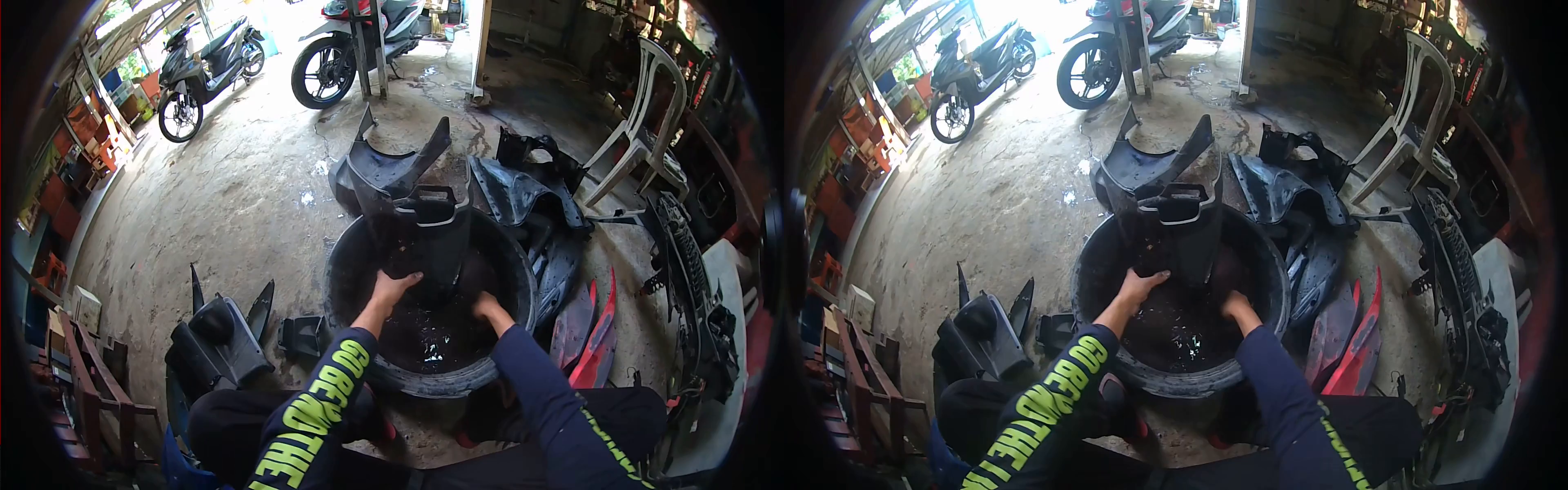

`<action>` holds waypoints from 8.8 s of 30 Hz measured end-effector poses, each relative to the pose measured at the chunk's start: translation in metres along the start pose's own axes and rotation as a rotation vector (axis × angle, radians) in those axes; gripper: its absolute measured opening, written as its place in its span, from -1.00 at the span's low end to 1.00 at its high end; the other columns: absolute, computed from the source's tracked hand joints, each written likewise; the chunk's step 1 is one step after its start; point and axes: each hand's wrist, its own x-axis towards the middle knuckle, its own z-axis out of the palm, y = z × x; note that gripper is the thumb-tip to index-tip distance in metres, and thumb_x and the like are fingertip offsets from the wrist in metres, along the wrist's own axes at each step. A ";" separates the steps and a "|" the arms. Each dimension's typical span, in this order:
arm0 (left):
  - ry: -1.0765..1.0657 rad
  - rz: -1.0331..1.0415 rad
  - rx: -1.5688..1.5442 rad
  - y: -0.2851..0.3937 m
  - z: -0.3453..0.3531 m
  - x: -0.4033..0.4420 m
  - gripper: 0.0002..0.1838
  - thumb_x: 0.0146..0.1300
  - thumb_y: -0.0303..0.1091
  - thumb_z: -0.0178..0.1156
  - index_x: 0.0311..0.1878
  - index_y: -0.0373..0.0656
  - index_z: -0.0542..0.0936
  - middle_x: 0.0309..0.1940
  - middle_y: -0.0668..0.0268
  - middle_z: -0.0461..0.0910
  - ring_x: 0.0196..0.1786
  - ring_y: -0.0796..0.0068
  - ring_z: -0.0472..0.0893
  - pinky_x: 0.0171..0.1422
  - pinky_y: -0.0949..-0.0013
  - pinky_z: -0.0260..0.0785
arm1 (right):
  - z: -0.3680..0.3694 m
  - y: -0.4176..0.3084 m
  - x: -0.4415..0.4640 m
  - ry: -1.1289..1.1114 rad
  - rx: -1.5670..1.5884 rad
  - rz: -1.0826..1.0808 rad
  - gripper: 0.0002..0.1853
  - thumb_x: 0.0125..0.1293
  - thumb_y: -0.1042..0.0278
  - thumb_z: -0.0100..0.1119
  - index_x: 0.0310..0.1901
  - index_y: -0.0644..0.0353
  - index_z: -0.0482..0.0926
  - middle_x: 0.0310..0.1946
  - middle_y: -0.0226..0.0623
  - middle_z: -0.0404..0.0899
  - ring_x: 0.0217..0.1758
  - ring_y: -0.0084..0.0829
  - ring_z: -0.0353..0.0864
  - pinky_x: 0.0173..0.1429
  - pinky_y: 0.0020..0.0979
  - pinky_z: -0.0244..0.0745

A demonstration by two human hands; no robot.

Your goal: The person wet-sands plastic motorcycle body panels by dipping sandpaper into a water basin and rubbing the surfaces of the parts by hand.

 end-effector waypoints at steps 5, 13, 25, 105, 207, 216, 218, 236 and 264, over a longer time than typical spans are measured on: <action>0.236 0.099 0.141 0.004 0.013 -0.008 0.05 -0.11 -0.10 0.59 0.34 -0.41 0.20 0.19 -0.04 0.47 0.23 0.14 0.50 0.32 0.24 0.37 | 0.079 0.059 0.061 0.199 0.335 0.147 -0.62 0.23 0.26 0.20 0.05 0.24 0.62 -0.01 -0.02 0.64 -0.01 -0.05 0.67 -0.01 -0.22 0.63; 0.418 0.054 0.198 0.031 0.023 0.036 0.18 0.05 -0.05 0.45 0.51 -0.38 -0.11 0.29 -0.19 0.37 0.33 -0.01 0.42 0.42 0.23 0.24 | -0.107 -0.107 -0.053 0.054 1.731 -0.294 -0.47 0.28 0.71 -0.05 0.32 0.44 0.23 0.09 0.04 0.47 0.02 -0.04 0.61 -0.01 -0.03 0.70; 0.433 0.204 0.145 0.024 0.023 0.012 0.04 0.22 0.36 0.14 0.47 -0.33 0.13 0.40 -0.17 0.22 0.47 -0.02 0.24 0.49 0.18 0.11 | 0.003 -0.013 -0.039 0.427 0.734 0.416 -0.71 0.30 0.43 0.10 0.02 0.23 0.63 0.08 0.01 0.59 0.11 -0.19 0.64 0.04 -0.33 0.63; 0.581 0.127 0.104 0.045 0.036 0.054 -0.35 0.45 0.20 -0.14 -0.08 -0.32 0.56 -0.15 -0.14 0.62 0.03 -0.14 0.59 0.12 0.04 0.36 | 0.047 0.021 -0.017 0.144 0.021 0.170 -0.64 0.17 0.54 0.07 0.02 0.33 0.62 -0.07 0.09 0.64 -0.15 -0.10 0.74 -0.33 -0.23 0.65; -0.063 0.004 -1.413 0.063 0.100 -0.082 -0.82 0.11 -0.48 -0.06 -0.30 -0.34 0.51 -0.29 0.10 0.61 -0.15 0.15 0.62 0.14 0.14 0.48 | -0.069 -0.062 -0.153 0.917 0.173 -0.573 -0.58 0.18 0.55 -0.03 0.10 0.44 0.52 0.10 0.11 0.55 0.21 0.02 0.53 0.37 -0.13 0.36; 0.013 -0.055 -1.439 0.065 0.100 -0.078 -0.71 0.09 -0.42 -0.05 -0.17 -0.40 0.47 -0.11 0.00 0.58 -0.02 0.06 0.59 0.23 0.05 0.44 | -0.064 -0.067 -0.158 0.882 0.122 -0.634 -0.60 0.19 0.52 0.04 0.07 0.43 0.55 0.07 0.11 0.58 0.23 -0.02 0.54 0.39 -0.14 0.35; -0.138 -0.209 -1.398 0.027 0.087 -0.062 -0.72 0.08 -0.40 -0.05 -0.18 -0.38 0.47 -0.15 0.02 0.59 -0.06 0.09 0.60 0.24 0.06 0.44 | -0.057 -0.078 -0.169 0.953 0.050 -0.771 -0.60 0.17 0.51 0.06 0.07 0.45 0.55 0.05 0.12 0.59 0.20 0.00 0.55 0.38 -0.14 0.37; 0.023 -0.106 -1.495 0.096 0.100 -0.093 -0.72 0.02 -0.35 -0.01 -0.27 -0.37 0.48 -0.31 -0.02 0.60 -0.23 0.02 0.64 0.05 0.03 0.54 | -0.086 -0.059 -0.147 0.830 0.283 -0.553 -0.59 0.16 0.53 0.07 0.07 0.39 0.56 0.03 0.04 0.61 0.17 -0.08 0.59 0.34 -0.16 0.41; -0.069 -0.035 -1.589 0.105 0.085 -0.084 -0.53 -0.01 -0.55 -0.08 0.05 -0.40 0.48 -0.01 -0.01 0.59 0.07 0.00 0.59 0.36 0.04 0.37 | -0.091 -0.076 -0.143 1.011 0.272 -0.621 -0.60 0.11 0.62 0.06 0.04 0.37 0.58 0.04 0.02 0.60 0.23 -0.04 0.54 0.34 -0.10 0.40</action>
